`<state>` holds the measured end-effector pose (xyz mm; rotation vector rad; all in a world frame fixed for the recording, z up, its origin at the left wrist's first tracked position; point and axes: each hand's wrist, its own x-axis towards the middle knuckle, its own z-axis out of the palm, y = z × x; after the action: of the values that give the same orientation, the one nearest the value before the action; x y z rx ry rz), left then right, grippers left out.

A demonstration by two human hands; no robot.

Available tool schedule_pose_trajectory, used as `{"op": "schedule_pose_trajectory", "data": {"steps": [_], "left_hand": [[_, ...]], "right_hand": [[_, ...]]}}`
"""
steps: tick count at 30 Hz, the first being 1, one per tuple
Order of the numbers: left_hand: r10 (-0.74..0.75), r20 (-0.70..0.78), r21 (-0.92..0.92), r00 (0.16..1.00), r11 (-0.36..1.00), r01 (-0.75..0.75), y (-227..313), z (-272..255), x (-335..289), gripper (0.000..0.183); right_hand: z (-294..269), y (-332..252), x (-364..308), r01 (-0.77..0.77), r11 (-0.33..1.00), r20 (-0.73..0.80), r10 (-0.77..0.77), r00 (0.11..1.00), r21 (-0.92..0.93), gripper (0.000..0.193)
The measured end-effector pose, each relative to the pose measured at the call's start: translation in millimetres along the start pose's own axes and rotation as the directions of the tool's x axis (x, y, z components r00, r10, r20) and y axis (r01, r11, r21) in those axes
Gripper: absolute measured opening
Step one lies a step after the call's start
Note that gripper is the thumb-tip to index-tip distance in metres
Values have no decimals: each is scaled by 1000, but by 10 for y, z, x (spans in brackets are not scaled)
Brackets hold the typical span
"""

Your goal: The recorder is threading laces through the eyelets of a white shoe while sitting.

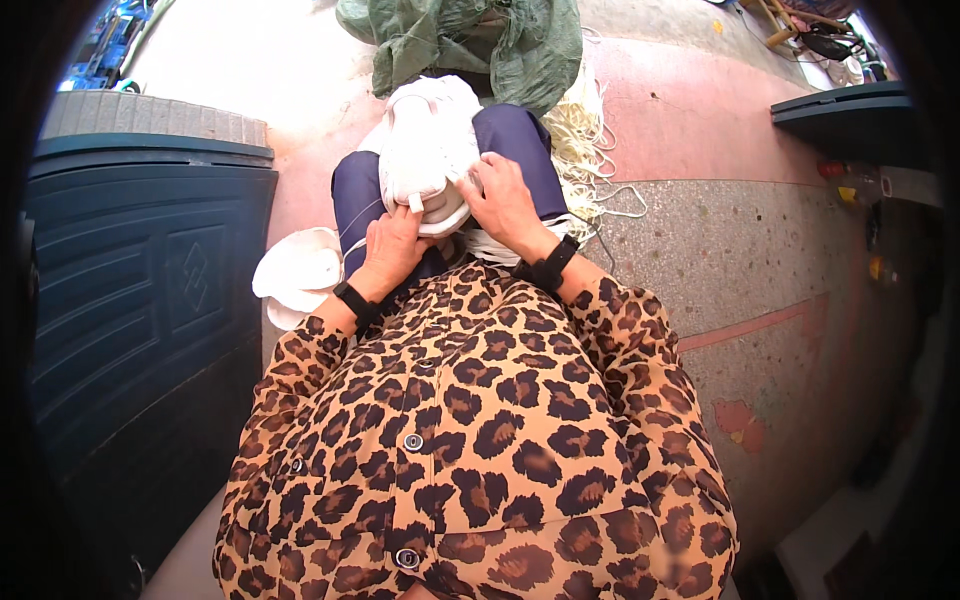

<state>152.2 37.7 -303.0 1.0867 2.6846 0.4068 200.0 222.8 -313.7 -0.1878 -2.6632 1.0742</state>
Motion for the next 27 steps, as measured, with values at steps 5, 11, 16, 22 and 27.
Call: {"op": "schedule_pose_trajectory", "data": {"steps": [5,11,16,22,27], "left_hand": [[-5,37,129,999,992,1,29,33,-26,60],[97,38,273,995,956,-104,46,109,-52,37],[170,36,-134,985,977,-164,89,-212,-146,27],[-366,28,-311,930,881,356,-221,-321,249,35],[-336,2,-159,942,930,332,-209,-116,254,26]], "right_hand": [[7,-181,52,-190,977,116,179,977,96,34],[162,-133,-23,-211,971,108,199,974,110,24],[206,-102,-59,-135,989,46,133,990,57,14],[221,-100,-57,-94,992,28,91,995,89,14],[224,-118,-97,-114,990,48,110,993,88,13]]}}
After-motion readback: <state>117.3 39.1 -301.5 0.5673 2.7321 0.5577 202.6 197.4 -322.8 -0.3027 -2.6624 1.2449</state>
